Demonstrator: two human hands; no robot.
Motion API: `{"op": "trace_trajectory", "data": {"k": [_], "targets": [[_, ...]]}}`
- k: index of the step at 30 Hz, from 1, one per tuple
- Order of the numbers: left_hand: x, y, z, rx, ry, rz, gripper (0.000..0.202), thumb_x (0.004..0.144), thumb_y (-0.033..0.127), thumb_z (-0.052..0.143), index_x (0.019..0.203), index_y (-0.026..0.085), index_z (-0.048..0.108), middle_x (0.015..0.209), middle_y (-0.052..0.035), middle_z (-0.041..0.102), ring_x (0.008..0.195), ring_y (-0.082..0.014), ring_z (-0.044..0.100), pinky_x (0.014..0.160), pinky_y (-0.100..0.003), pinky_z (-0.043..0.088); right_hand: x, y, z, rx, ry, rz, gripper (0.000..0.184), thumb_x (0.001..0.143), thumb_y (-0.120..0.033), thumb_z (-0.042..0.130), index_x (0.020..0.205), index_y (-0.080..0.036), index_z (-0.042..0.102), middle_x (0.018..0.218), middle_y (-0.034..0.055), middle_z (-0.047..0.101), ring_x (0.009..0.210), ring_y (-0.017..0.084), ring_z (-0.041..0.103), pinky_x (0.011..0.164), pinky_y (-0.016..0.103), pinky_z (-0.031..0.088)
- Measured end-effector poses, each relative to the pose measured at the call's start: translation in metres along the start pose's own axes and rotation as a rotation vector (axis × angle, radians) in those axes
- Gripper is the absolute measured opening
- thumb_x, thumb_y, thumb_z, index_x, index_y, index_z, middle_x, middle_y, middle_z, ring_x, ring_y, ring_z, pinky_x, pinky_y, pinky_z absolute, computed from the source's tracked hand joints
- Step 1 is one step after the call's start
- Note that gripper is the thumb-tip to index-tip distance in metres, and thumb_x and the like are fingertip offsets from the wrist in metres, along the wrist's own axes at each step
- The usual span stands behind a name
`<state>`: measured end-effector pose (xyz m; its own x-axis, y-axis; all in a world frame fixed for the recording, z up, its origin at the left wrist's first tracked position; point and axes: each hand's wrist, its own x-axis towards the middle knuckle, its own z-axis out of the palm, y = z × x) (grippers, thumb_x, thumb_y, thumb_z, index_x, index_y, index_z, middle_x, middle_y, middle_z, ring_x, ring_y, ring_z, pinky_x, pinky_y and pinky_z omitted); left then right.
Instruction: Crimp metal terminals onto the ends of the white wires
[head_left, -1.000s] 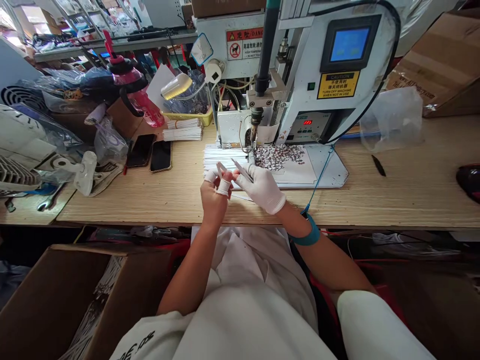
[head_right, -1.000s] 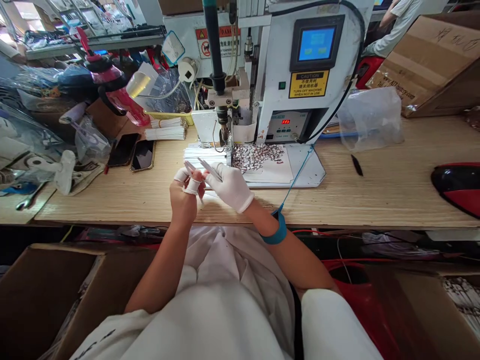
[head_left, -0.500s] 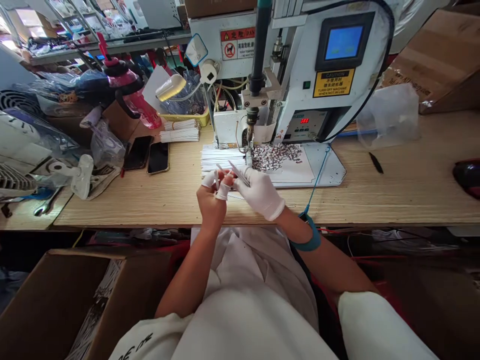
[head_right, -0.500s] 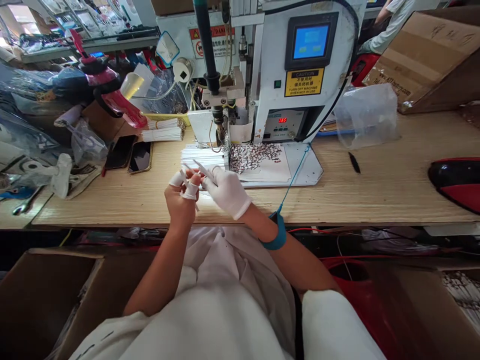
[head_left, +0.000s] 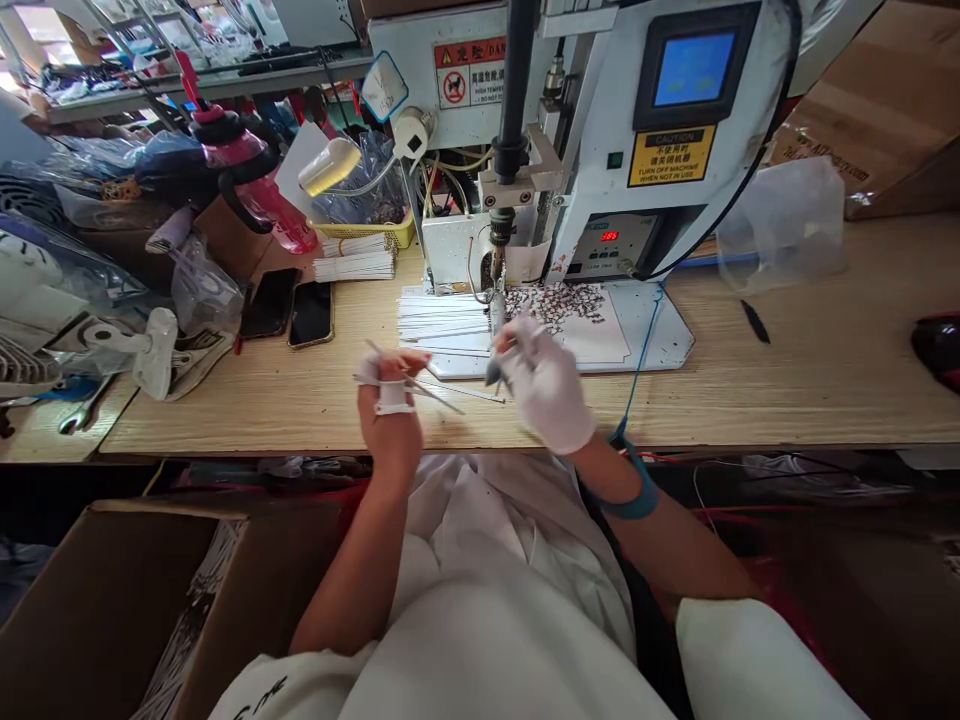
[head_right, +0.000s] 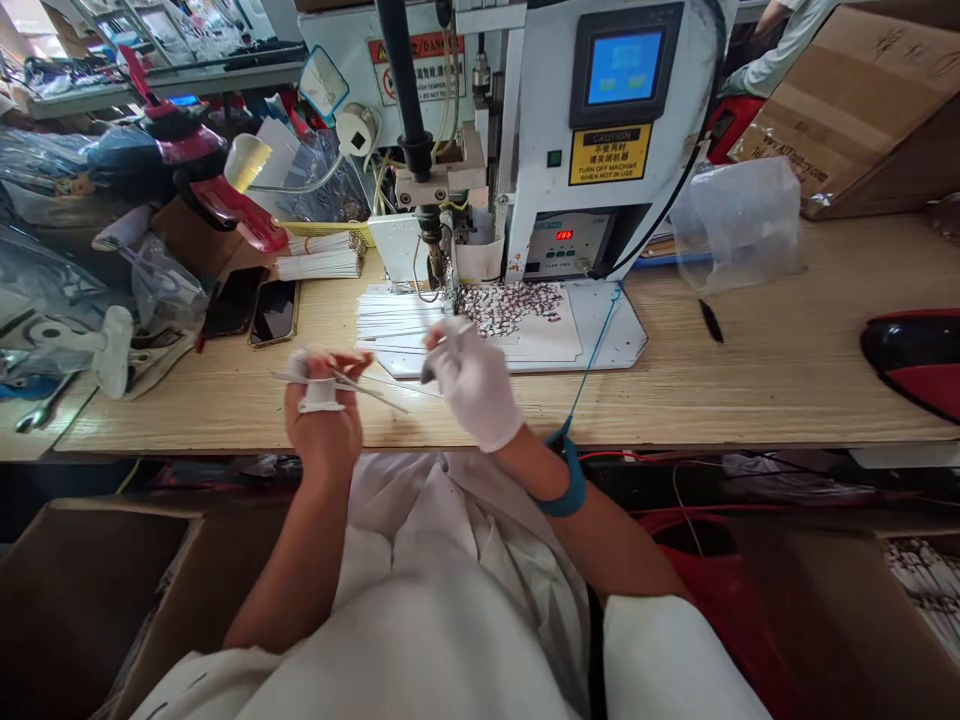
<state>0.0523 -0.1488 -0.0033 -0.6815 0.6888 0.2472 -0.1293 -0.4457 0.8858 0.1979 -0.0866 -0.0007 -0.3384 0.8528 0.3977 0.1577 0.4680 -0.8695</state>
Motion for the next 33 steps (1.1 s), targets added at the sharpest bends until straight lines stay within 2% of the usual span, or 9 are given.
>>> {"op": "trace_trajectory", "data": {"k": [4,8,11,14,17,21,25,30,33], "targets": [[-0.037,-0.01,0.019,-0.02,-0.049,-0.172,0.033,0.091,0.052,0.047,0.108,0.025,0.056,0.108,-0.0047,0.066,0.101,-0.0163,0.064,0.092,-0.031,0.049,-0.014,-0.022,0.035,-0.568,-0.311,-0.03,0.043,0.096,-0.043,0.04,0.125,-0.017,0.056,0.091,0.0141,0.07,0.07,0.024,0.067,0.062,0.033,0.047],[-0.052,-0.019,0.013,0.095,-0.048,-0.173,0.039,0.089,0.054,0.049,0.105,0.021,0.06,0.108,-0.0076,0.068,0.108,-0.0192,0.062,0.098,-0.032,0.045,-0.015,-0.028,0.055,-0.684,-0.475,0.076,0.046,0.097,-0.042,0.037,0.132,-0.016,0.052,0.095,0.0154,0.072,0.073,0.027,0.069,0.06,0.034,0.048],[-0.029,-0.016,0.002,0.08,0.078,-0.139,0.031,0.089,0.049,0.052,0.088,0.018,0.059,0.092,-0.0058,0.07,0.088,-0.0181,0.067,0.085,-0.033,0.052,-0.01,-0.022,0.051,-0.522,-0.499,-0.024,0.04,0.095,-0.033,0.046,0.129,-0.014,0.055,0.102,0.0141,0.071,0.085,0.026,0.069,0.071,0.034,0.05],[0.018,-0.003,-0.011,0.01,0.106,0.024,0.029,0.087,0.048,0.055,0.082,0.02,0.052,0.065,0.0028,0.059,0.058,-0.0117,0.06,0.06,-0.025,0.051,-0.001,-0.011,0.028,-0.305,-0.401,-0.185,0.04,0.089,-0.033,0.058,0.123,-0.012,0.059,0.111,0.0122,0.069,0.098,0.023,0.065,0.084,0.031,0.048],[0.068,0.006,-0.022,0.258,-0.205,0.087,0.031,0.087,0.05,0.054,0.079,0.02,0.052,0.048,0.0092,0.033,0.036,-0.0053,0.027,0.036,-0.017,0.023,0.007,-0.001,-0.001,-0.332,-0.134,-0.151,0.026,0.091,-0.026,0.056,0.107,-0.011,0.068,0.104,0.0121,0.071,0.096,0.022,0.066,0.084,0.031,0.048],[0.105,0.001,-0.022,0.947,-0.688,0.154,0.029,0.087,0.045,0.052,0.076,0.018,0.057,0.062,-0.0004,0.055,0.053,-0.0106,0.048,0.048,-0.021,0.034,0.01,0.003,-0.018,-0.325,-0.073,-0.112,0.017,0.088,-0.02,0.058,0.097,-0.015,0.071,0.093,0.0063,0.074,0.087,0.019,0.068,0.079,0.027,0.048],[0.111,-0.009,-0.01,1.614,-1.144,0.186,0.025,0.08,0.039,0.057,0.09,0.018,0.066,0.078,-0.0097,0.068,0.07,-0.0223,0.061,0.06,-0.028,0.039,0.008,0.007,-0.017,-0.377,-0.068,-0.096,0.017,0.088,-0.021,0.058,0.092,-0.016,0.073,0.089,0.0054,0.075,0.082,0.019,0.068,0.075,0.027,0.047],[0.109,-0.011,-0.011,1.793,-1.224,0.241,0.023,0.084,0.03,0.048,0.082,0.014,0.065,0.073,-0.0135,0.066,0.066,-0.0248,0.061,0.058,-0.029,0.037,0.008,0.018,-0.019,-0.411,-0.152,0.005,0.02,0.089,-0.021,0.055,0.091,-0.014,0.074,0.086,0.0074,0.075,0.081,0.021,0.068,0.073,0.029,0.047],[0.098,-0.004,-0.017,1.509,-1.238,0.195,0.024,0.087,0.032,0.045,0.08,0.016,0.061,0.074,-0.0075,0.065,0.066,-0.0192,0.058,0.061,-0.027,0.038,0.006,0.021,-0.011,-0.261,-0.245,0.1,0.021,0.089,-0.024,0.056,0.094,-0.012,0.072,0.088,0.0094,0.073,0.077,0.019,0.069,0.068,0.027,0.049]]}}
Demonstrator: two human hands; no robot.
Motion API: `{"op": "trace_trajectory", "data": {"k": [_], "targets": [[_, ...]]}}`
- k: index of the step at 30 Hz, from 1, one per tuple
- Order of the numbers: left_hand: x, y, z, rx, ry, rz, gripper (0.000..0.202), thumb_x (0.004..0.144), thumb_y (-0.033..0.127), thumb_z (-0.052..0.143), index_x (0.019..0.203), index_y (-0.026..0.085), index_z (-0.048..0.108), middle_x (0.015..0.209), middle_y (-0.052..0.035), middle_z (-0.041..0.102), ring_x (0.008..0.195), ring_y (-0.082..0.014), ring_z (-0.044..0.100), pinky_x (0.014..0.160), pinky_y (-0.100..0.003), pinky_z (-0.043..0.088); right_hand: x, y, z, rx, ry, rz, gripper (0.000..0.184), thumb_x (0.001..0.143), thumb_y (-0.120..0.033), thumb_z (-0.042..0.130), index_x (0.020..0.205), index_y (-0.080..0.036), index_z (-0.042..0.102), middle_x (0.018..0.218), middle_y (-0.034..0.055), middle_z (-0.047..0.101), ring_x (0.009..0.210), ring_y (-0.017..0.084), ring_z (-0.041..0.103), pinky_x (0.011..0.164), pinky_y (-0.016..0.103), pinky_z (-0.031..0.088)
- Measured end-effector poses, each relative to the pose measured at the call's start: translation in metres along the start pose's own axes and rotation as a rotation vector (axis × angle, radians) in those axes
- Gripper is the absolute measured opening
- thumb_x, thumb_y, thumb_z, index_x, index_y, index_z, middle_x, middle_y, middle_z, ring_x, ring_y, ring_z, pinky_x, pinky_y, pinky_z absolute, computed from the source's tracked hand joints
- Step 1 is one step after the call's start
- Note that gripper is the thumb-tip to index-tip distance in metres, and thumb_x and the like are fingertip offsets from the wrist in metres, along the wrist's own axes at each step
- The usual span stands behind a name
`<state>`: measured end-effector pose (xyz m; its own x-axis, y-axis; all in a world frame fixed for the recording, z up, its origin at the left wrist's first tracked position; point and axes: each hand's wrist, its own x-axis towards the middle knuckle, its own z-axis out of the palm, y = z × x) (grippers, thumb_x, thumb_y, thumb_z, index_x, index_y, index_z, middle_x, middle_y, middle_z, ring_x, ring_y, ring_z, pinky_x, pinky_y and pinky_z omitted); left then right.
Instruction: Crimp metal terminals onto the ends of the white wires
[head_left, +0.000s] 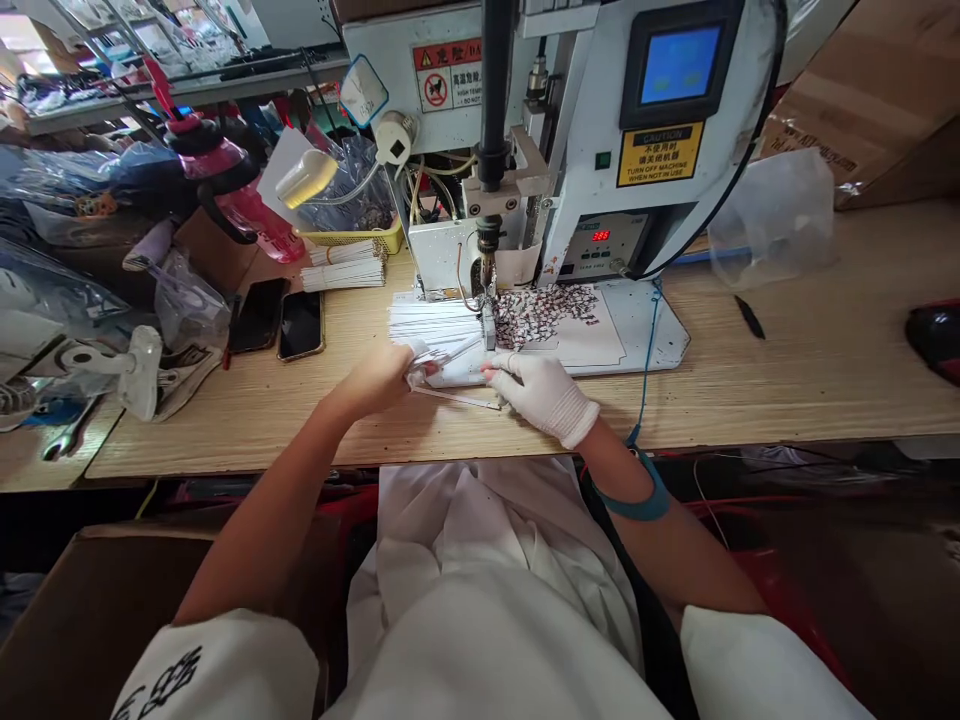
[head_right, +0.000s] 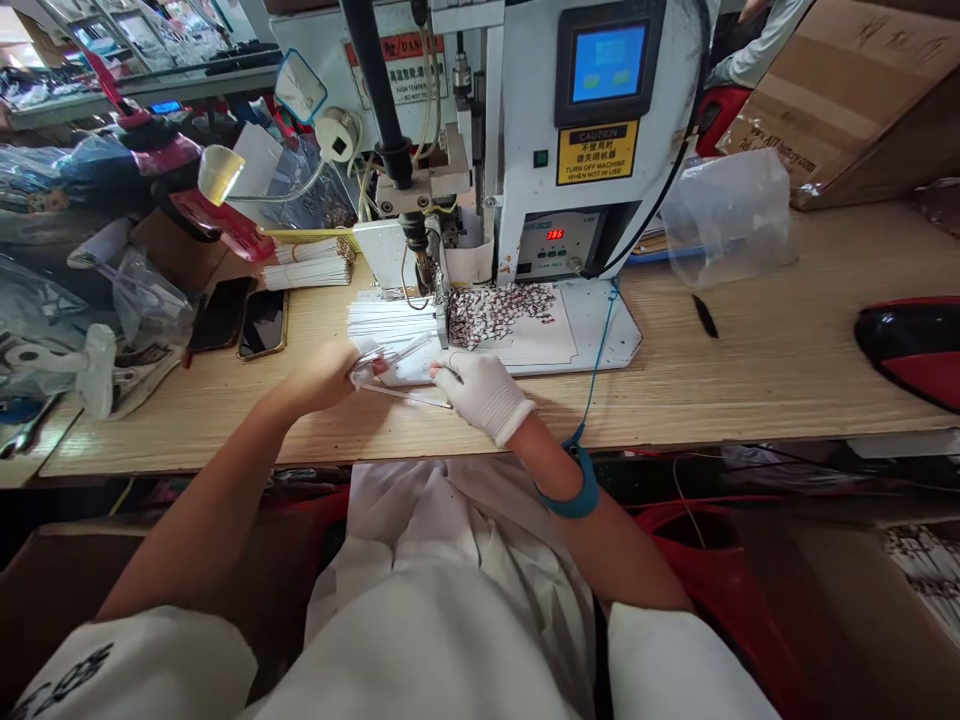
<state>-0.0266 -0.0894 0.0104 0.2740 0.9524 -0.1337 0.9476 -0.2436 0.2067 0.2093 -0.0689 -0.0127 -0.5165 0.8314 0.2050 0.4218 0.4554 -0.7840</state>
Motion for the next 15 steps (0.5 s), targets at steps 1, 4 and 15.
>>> {"op": "trace_trajectory", "data": {"k": [1,4,15], "targets": [[-0.005,0.005,0.001,-0.138,0.037,0.051,0.025,0.089,0.033,0.044,0.079,0.017,0.06,0.074,-0.0053,0.064,0.067,-0.0176,0.057,0.062,-0.026,0.039,0.0,-0.002,0.005,0.102,-0.028,0.022,0.023,0.089,-0.028,0.057,0.098,-0.012,0.071,0.087,0.0092,0.072,0.073,0.018,0.069,0.064,0.026,0.05],[-0.018,0.026,0.007,-0.517,0.147,0.12,0.024,0.088,0.033,0.046,0.078,0.017,0.06,0.072,-0.0013,0.059,0.069,-0.0153,0.054,0.064,-0.024,0.039,0.002,-0.012,0.018,0.431,-0.046,0.083,0.033,0.087,-0.041,0.06,0.099,-0.012,0.068,0.073,0.0048,0.069,0.056,0.014,0.066,0.051,0.023,0.051],[-0.05,0.035,0.012,-1.046,0.858,-0.178,0.032,0.086,0.047,0.057,0.077,0.017,0.06,0.064,0.0,0.051,0.049,-0.0076,0.037,0.043,-0.021,0.026,-0.002,-0.018,-0.004,0.653,0.127,0.118,0.029,0.084,-0.041,0.065,0.089,-0.012,0.067,0.057,0.0002,0.062,0.045,0.011,0.057,0.042,0.022,0.049]]}}
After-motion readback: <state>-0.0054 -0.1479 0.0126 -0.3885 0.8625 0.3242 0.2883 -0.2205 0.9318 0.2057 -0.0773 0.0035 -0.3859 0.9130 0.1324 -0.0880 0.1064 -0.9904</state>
